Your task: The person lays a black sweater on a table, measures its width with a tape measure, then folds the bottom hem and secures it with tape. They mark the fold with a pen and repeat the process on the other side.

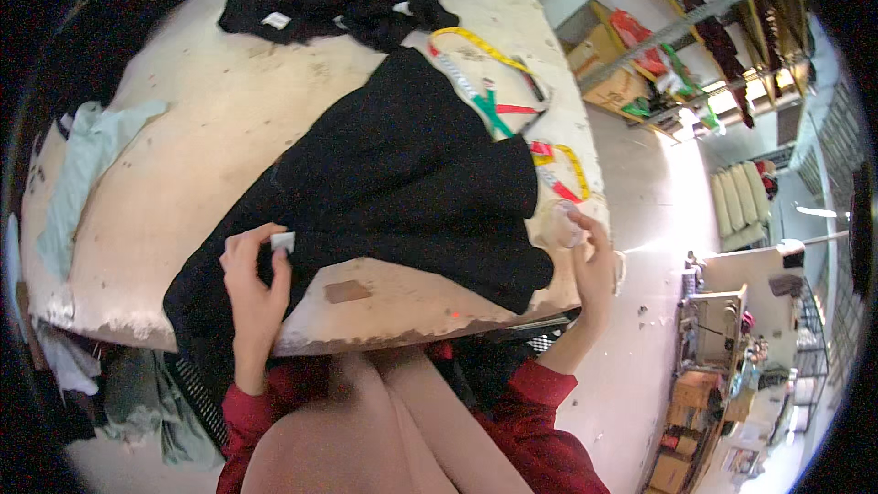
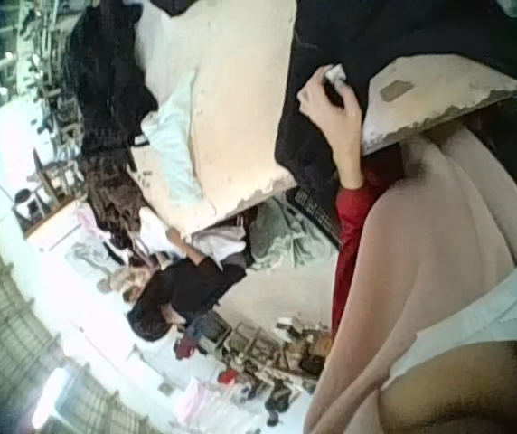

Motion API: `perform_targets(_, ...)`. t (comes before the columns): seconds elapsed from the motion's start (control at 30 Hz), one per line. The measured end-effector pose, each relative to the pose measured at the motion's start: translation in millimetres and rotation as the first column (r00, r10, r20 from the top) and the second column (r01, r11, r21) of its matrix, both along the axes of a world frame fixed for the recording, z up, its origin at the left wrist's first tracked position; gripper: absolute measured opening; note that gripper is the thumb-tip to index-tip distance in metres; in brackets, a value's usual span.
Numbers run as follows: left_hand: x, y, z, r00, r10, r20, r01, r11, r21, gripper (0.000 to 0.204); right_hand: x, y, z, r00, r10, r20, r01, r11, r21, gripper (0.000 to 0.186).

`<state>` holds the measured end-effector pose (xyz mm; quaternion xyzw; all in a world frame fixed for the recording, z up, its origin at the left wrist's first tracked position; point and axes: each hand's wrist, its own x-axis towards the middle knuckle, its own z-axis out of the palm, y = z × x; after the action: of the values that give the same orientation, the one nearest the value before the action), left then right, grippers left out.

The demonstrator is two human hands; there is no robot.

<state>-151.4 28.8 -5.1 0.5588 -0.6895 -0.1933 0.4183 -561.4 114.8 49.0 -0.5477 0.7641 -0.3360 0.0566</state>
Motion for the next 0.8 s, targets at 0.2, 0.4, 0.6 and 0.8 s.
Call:
perform_targets(0.2, -1.4, 0.5, 7.5, 0.989, -0.106, 0.108, 0.112, 0.992, -0.055, 0.005, -11.1, 20.4, -47.3, 0.97, -0.079, -0.228, 0.098, 0.993, 0.073, 0.023)
perform_targets(0.4, 19.0, 15.8, 54.6, 0.768, -0.56, 0.312, 0.544, 0.827, 0.145, 0.023, 42.3, 21.5, -22.0, 0.821, -0.069, 0.567, 0.42, 0.745, -0.518, 0.027)
perform_targets(0.6, -21.3, 27.4, 88.7, 0.82, -0.572, -0.029, 0.572, 0.82, 0.021, 0.056, 147.6, -10.1, 9.9, 0.117, 0.29, 0.95, -0.226, 0.939, -0.259, 0.04)
perform_targets(0.8, -48.6, 43.8, 76.4, 0.645, -0.619, -0.448, 0.763, 0.541, 0.352, 0.032, 175.3, -36.6, -16.1, 0.652, 0.452, 0.608, -0.28, 0.89, -0.361, 0.043)
